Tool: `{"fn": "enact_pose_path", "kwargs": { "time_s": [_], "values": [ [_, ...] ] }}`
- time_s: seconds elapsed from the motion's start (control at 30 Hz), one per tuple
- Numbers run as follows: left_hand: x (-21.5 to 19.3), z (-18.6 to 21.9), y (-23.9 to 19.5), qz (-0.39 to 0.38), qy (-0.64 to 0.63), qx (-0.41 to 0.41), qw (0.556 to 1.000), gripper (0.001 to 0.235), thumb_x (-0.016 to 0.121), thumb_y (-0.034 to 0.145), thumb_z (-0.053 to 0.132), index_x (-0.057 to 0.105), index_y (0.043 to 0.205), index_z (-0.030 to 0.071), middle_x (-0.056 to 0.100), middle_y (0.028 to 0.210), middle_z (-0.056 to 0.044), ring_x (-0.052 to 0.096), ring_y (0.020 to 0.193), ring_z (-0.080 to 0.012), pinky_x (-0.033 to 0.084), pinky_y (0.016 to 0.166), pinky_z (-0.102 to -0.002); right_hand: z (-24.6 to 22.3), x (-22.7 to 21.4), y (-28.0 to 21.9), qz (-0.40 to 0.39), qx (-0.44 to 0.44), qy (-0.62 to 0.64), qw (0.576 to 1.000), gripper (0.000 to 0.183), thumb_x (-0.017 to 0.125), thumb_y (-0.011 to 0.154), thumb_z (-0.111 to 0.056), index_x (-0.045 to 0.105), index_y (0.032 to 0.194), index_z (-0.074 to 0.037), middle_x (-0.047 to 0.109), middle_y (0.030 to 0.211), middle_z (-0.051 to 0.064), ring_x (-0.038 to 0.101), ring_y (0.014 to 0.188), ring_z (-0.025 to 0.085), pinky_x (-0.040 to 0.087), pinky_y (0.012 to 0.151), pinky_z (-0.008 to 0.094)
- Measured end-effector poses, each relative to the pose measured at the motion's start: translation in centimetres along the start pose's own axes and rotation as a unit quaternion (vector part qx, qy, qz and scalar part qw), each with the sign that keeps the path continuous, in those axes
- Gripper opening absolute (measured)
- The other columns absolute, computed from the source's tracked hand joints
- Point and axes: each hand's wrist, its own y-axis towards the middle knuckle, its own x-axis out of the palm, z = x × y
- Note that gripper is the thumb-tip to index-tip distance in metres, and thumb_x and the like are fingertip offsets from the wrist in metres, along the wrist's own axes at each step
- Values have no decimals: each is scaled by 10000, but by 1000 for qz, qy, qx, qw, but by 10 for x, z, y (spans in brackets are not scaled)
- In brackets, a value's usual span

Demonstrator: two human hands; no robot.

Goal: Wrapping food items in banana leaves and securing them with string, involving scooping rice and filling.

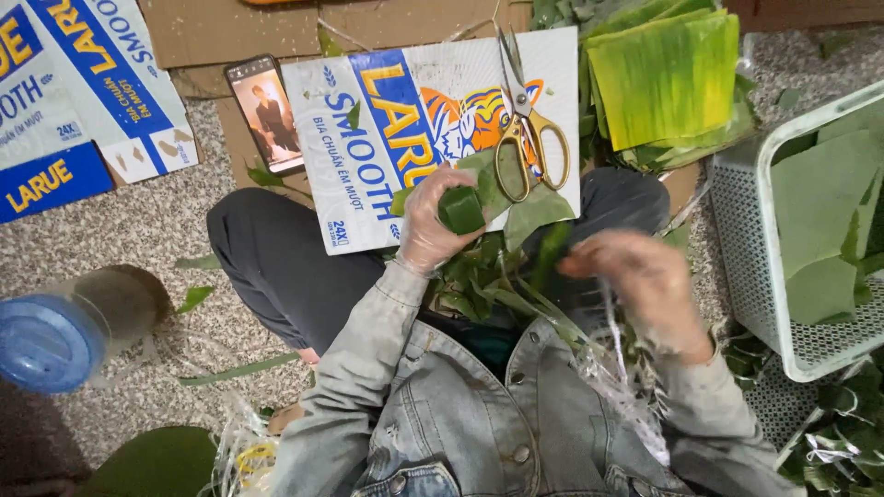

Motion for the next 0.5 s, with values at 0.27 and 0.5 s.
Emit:
{"fn": "enact_pose_path", "kwargs": {
  "time_s": [0.27,0.5],
  "values": [
    [6,7,7,-43,12,-15,999,722,920,618,193,633,1273,92,703,1239,-140,667,1148,-396,467,1098,-538,-42,34,115,-11,-113,-77,991,135,763,925,-19,796,1048,-62,776,923,186,766,873,321,600,790,386],
    [8,-7,-3,-56,21,-34,998,554,933,595,244,727,1104,169,741,1086,-38,706,1048,-345,434,1135,-494,-44,35,98,-83,-90,-53,991,220,719,950,-103,737,1110,47,736,921,293,728,853,459,593,717,515]
  ]
}}
